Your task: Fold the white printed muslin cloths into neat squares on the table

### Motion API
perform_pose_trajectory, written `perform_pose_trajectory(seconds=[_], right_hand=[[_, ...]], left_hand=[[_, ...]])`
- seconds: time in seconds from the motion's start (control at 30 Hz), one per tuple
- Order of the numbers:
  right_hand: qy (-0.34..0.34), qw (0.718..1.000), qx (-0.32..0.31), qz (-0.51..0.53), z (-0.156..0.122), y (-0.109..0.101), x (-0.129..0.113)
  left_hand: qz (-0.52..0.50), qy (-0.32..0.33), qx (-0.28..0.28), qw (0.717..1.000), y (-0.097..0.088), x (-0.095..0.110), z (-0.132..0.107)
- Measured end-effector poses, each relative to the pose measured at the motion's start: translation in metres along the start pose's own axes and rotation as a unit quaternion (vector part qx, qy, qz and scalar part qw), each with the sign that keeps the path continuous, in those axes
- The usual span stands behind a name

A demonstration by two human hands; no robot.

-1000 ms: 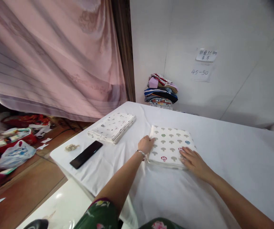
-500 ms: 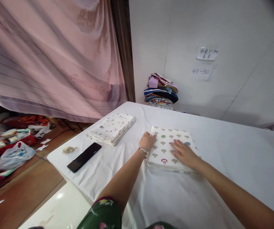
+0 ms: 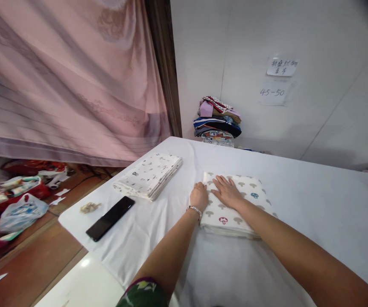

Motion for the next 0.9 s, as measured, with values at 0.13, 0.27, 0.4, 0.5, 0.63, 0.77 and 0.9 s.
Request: perform_pose_trajectory(seconds=[0.13, 0.27, 0.4, 0.5, 0.63, 0.77, 0.9], right_hand=[[0.008, 1.0, -0.016, 0.008, -0.002, -0.002, 0.003], [0.014, 0.999, -0.033, 0.013, -0.001, -0.001, 0.002], [-0.014, 0.999, -0.037, 0.008, 0.0, -0.004, 0.003], [-0.014, 0.999, -0.042, 0.009, -0.005, -0.012, 0.028], [0.117, 0.992, -0.041, 0.022, -0.024, -0.02, 0.103], [0.219, 0.969, -0.001, 0.111, -0.054, -0.02, 0.153], [0.279, 0.939, 0.04, 0.196, -0.089, -0.016, 0.152]], left_hand=[[0.016, 0.019, 0.009, 1.0, -0.009, 0.01, -0.004], [0.045, 0.118, 0.009, 0.992, -0.005, 0.03, -0.016], [0.049, 0.119, -0.068, 0.989, 0.017, 0.026, -0.025], [0.055, 0.121, -0.067, 0.989, 0.018, 0.024, -0.027], [0.059, 0.116, -0.072, 0.989, 0.014, 0.025, -0.028], [0.057, 0.115, -0.062, 0.99, 0.012, 0.026, -0.029], [0.053, 0.119, -0.05, 0.99, 0.013, 0.024, -0.028]])
Point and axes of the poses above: each hand's wrist, its own z-axis towards the middle knuckle, its own y-axis out of the palm, x = y × z, the point moved 7 cm from there along z, towards the middle knuckle, and after that the axes turned 1 degree about y, right-handed, at the moved point
